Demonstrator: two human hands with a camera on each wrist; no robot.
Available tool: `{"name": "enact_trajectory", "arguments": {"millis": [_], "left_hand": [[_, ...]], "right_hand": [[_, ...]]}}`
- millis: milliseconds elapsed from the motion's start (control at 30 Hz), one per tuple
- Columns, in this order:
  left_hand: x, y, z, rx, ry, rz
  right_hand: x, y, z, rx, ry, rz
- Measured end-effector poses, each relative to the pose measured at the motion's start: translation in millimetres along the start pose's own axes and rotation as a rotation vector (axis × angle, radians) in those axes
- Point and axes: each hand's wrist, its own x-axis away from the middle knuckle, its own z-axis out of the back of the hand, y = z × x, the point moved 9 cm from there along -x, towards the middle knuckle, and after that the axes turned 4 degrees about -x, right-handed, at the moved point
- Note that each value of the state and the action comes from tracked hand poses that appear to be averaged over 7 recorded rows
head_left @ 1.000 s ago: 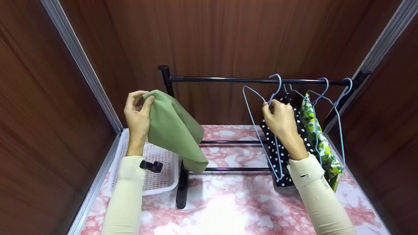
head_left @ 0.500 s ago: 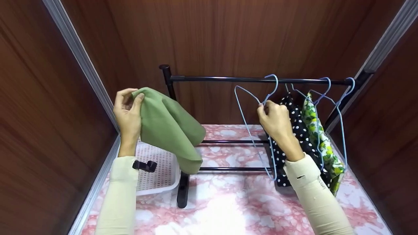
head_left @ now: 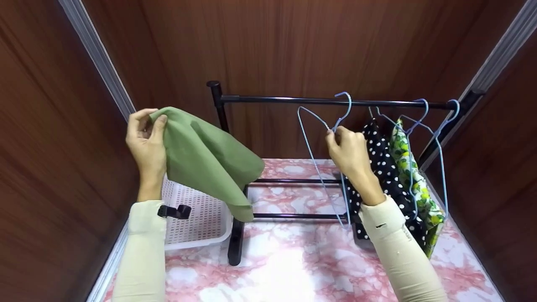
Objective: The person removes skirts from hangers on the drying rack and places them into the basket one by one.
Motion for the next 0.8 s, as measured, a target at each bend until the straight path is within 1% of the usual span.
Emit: {"name": "enact_trajectory", "arguments": {"millis": [267,500,800], "left_hand": [[-9.5,4.9,19.8,0.058,0.065,0.013],[-14.6,13.3,31.2,0.041,0.082,-0.033],[-21.9,14.8,45.4,0.063,0.107,-0.029]], "right_hand": [[-3.5,-12,-9,-0.024,-0.006,-0.012],[-6.8,-20,-20,-0.053,-0.016,-0.009],[-11.4,-33,-36,-0.082,-0.032,0.004]]}}
